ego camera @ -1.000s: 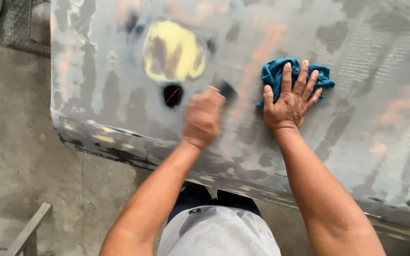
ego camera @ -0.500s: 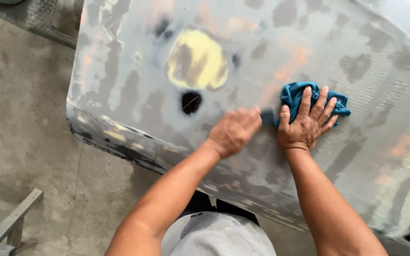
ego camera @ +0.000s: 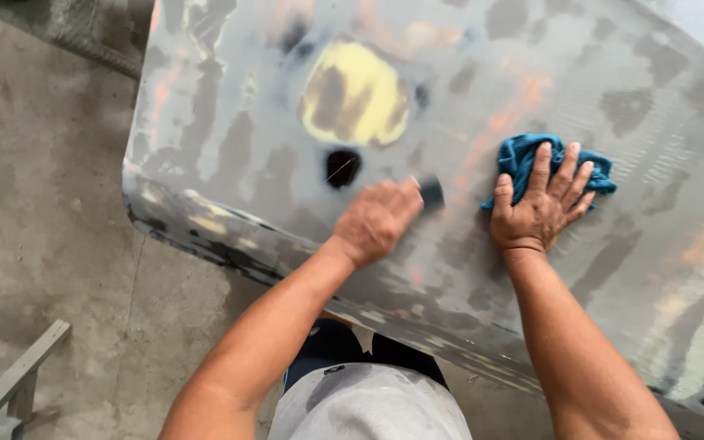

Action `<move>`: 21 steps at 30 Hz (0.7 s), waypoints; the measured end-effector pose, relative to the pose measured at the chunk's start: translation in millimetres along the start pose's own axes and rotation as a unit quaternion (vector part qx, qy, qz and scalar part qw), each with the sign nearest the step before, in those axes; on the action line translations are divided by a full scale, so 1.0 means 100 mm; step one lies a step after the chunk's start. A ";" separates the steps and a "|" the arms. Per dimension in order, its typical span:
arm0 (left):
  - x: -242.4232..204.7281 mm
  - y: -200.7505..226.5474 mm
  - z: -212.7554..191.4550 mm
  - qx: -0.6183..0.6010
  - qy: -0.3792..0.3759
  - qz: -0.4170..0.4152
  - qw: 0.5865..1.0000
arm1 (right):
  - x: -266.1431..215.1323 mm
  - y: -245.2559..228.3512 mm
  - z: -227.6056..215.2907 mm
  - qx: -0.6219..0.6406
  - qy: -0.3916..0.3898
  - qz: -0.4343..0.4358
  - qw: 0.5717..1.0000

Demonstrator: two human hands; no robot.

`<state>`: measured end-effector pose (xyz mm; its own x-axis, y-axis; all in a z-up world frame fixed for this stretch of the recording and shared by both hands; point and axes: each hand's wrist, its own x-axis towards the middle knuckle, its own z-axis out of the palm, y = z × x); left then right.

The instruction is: The person scrubs a large, flat, metallic-looking surface using a black rectangular block and a blue cloth. They repeatedly wipe the surface, occasionally dipping the cloth into a green bucket of water to rinse it before continuing to scrub different areas.

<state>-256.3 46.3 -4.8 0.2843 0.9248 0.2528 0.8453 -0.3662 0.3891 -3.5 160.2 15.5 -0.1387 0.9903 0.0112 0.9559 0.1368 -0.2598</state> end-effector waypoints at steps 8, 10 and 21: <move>-0.93 -1.04 -0.75 0.121 0.148 -0.439 0.878 | -0.02 -0.05 -0.04 0.000 0.004 -0.009 1.000; -1.10 -1.03 -0.82 0.110 0.175 -0.560 0.803 | -0.01 -0.10 -0.06 0.009 0.007 -0.015 1.000; -1.32 -0.10 -0.44 0.009 0.051 -0.226 0.973 | -0.04 -0.11 -0.12 -0.001 -0.015 0.014 1.000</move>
<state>-322.1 -76.8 -2.9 -0.1634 0.9757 0.1460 0.8817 0.0780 0.4653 -10.7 155.4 29.6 -0.1202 0.9924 -0.0251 0.9600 0.1098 -0.2575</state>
